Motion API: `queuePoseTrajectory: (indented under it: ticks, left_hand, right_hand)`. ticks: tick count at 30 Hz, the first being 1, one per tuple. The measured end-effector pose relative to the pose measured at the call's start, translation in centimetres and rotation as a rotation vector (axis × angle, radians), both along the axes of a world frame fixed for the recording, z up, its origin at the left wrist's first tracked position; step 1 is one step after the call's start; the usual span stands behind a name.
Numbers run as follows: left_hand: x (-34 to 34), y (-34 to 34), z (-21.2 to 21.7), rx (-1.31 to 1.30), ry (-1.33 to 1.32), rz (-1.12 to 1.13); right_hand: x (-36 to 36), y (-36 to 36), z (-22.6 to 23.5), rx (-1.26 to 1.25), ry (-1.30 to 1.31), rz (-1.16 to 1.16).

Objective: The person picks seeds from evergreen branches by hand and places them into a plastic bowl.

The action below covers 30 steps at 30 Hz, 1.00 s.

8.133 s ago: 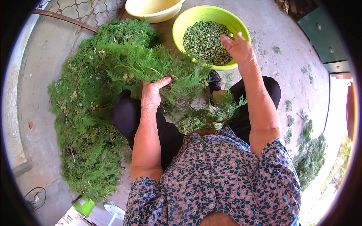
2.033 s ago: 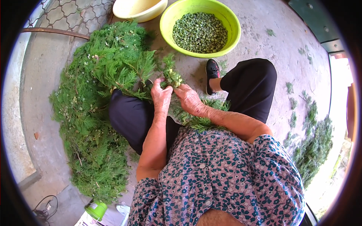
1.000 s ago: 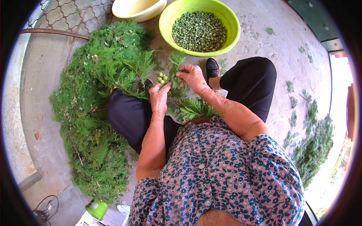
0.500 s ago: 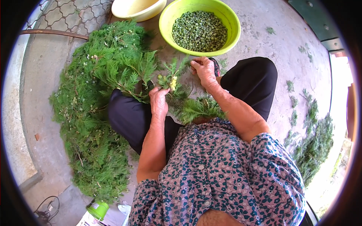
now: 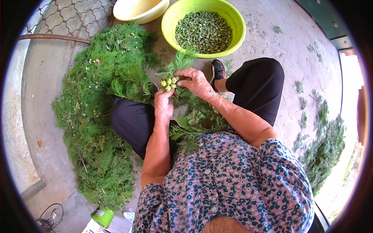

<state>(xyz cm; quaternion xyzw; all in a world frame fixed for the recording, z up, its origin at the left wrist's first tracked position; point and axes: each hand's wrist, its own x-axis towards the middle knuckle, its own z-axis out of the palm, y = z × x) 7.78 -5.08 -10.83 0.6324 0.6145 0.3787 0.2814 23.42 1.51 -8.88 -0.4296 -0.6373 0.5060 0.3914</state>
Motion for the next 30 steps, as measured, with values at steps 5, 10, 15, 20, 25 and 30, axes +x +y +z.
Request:
queuePoseTrajectory:
  ticks: [5, 10, 15, 20, 25, 30]
  left_hand:
    - [1.5, 0.4, 2.4, -0.297, -0.716, 0.157]
    - [1.9, 0.1, 2.4, -0.313, -0.855, 0.21]
    - [1.3, 0.4, 2.6, -0.389, -0.846, 0.255]
    - [1.6, 0.8, 2.4, -0.468, -0.95, 0.302]
    - [2.1, 0.7, 2.5, -0.384, -0.935, 0.247]
    - [2.0, 0.9, 1.7, -0.512, -1.014, 0.336]
  right_hand:
    - [0.0, 0.0, 0.1, 0.053, -0.105, -0.145]
    - [1.0, 1.6, -1.4, 0.121, -0.155, -0.518]
    - [2.9, 2.4, -0.3, -0.535, 0.484, -0.155]
    - [2.0, 0.9, 0.8, -0.572, 0.383, 0.043]
    - [-0.3, -0.2, 1.2, -0.507, 0.163, -0.004]
    - [-0.6, 0.3, -0.3, -0.547, 0.216, -0.302]
